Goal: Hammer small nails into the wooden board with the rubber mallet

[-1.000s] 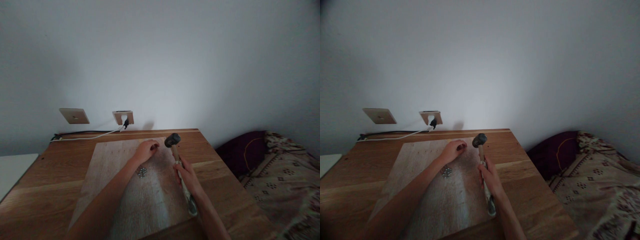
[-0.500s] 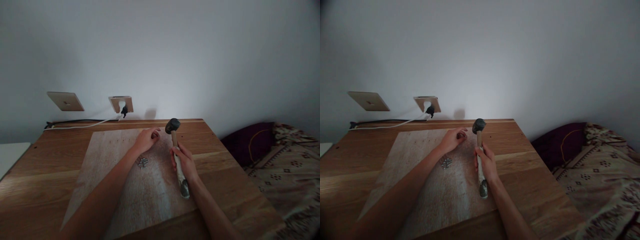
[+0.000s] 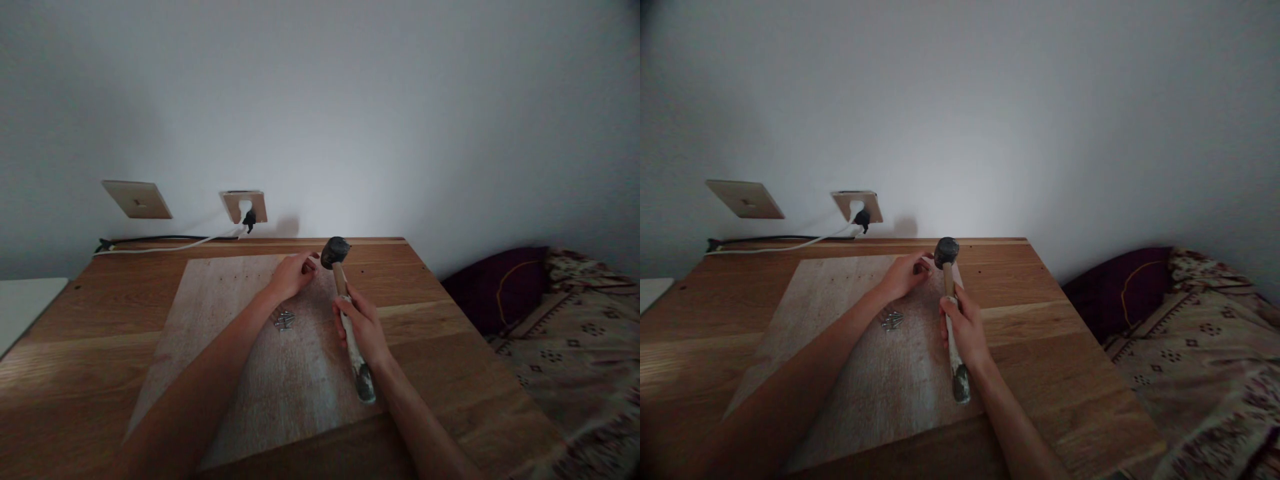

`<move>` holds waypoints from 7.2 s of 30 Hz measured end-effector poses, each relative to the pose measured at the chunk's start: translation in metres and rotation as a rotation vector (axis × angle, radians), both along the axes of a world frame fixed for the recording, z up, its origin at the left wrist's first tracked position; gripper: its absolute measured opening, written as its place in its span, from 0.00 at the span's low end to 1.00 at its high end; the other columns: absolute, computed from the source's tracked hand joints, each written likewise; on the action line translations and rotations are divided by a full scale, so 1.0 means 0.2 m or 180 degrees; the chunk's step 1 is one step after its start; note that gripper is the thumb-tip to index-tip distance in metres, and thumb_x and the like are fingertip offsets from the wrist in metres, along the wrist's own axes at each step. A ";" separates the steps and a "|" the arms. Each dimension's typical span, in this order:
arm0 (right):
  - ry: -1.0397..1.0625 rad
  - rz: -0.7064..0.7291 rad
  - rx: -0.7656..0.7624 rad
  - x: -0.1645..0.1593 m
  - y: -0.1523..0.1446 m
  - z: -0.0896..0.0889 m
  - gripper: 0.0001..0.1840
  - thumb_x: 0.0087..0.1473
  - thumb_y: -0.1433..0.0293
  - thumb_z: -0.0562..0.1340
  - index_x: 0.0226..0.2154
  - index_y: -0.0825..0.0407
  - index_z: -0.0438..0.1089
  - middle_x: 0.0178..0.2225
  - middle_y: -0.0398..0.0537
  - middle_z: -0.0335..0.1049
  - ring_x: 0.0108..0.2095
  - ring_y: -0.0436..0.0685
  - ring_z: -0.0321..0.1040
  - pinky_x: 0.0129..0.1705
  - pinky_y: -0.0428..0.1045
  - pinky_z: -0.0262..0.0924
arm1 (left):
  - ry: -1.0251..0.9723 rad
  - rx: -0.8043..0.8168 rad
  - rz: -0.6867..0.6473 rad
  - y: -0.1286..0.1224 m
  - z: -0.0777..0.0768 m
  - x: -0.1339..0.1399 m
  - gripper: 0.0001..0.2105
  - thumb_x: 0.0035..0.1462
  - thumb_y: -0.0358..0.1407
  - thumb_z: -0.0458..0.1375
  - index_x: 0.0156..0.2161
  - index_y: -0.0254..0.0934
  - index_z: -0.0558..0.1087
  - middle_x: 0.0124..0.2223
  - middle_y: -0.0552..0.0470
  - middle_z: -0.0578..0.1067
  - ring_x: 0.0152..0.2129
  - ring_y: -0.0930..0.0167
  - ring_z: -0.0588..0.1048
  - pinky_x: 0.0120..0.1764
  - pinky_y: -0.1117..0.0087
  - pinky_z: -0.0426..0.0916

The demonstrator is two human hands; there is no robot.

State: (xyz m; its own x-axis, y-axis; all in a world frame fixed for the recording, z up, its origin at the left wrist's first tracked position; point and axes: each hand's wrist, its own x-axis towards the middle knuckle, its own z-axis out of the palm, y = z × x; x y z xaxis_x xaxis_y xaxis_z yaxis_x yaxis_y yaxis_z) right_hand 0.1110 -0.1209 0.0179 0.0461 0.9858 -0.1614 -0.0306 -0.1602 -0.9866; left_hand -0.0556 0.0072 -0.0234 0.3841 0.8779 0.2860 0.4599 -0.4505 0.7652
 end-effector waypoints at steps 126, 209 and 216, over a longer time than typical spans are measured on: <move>-0.0455 -0.0061 0.0261 -0.02 0.03 -0.12 0.15 0.52 0.53 0.62 0.29 0.47 0.63 0.13 0.33 0.59 0.10 0.49 0.52 0.09 0.43 0.51 | 0.0274 0.0475 -0.0015 -0.03 0.00 -0.19 0.11 0.53 0.23 0.60 0.38 0.35 0.82 0.37 0.48 0.81 0.34 0.67 0.78 0.43 0.67 0.72; -0.0362 -0.0075 0.0329 -0.15 -0.05 -0.13 0.13 0.56 0.56 0.62 0.29 0.46 0.65 0.16 0.36 0.61 0.14 0.51 0.56 0.14 0.47 0.54 | 0.0796 0.0368 -0.1189 -0.31 0.11 -0.36 0.04 0.53 0.29 0.64 0.36 0.36 0.76 0.41 0.49 0.75 0.39 0.65 0.75 0.46 0.66 0.69; -0.0318 -0.0098 0.0233 -0.14 -0.06 -0.10 0.15 0.53 0.53 0.63 0.29 0.46 0.65 0.15 0.35 0.60 0.13 0.50 0.55 0.13 0.46 0.52 | 0.0666 0.0333 -0.1024 -0.31 0.04 -0.36 0.05 0.54 0.27 0.64 0.38 0.36 0.78 0.41 0.49 0.76 0.40 0.64 0.76 0.46 0.65 0.69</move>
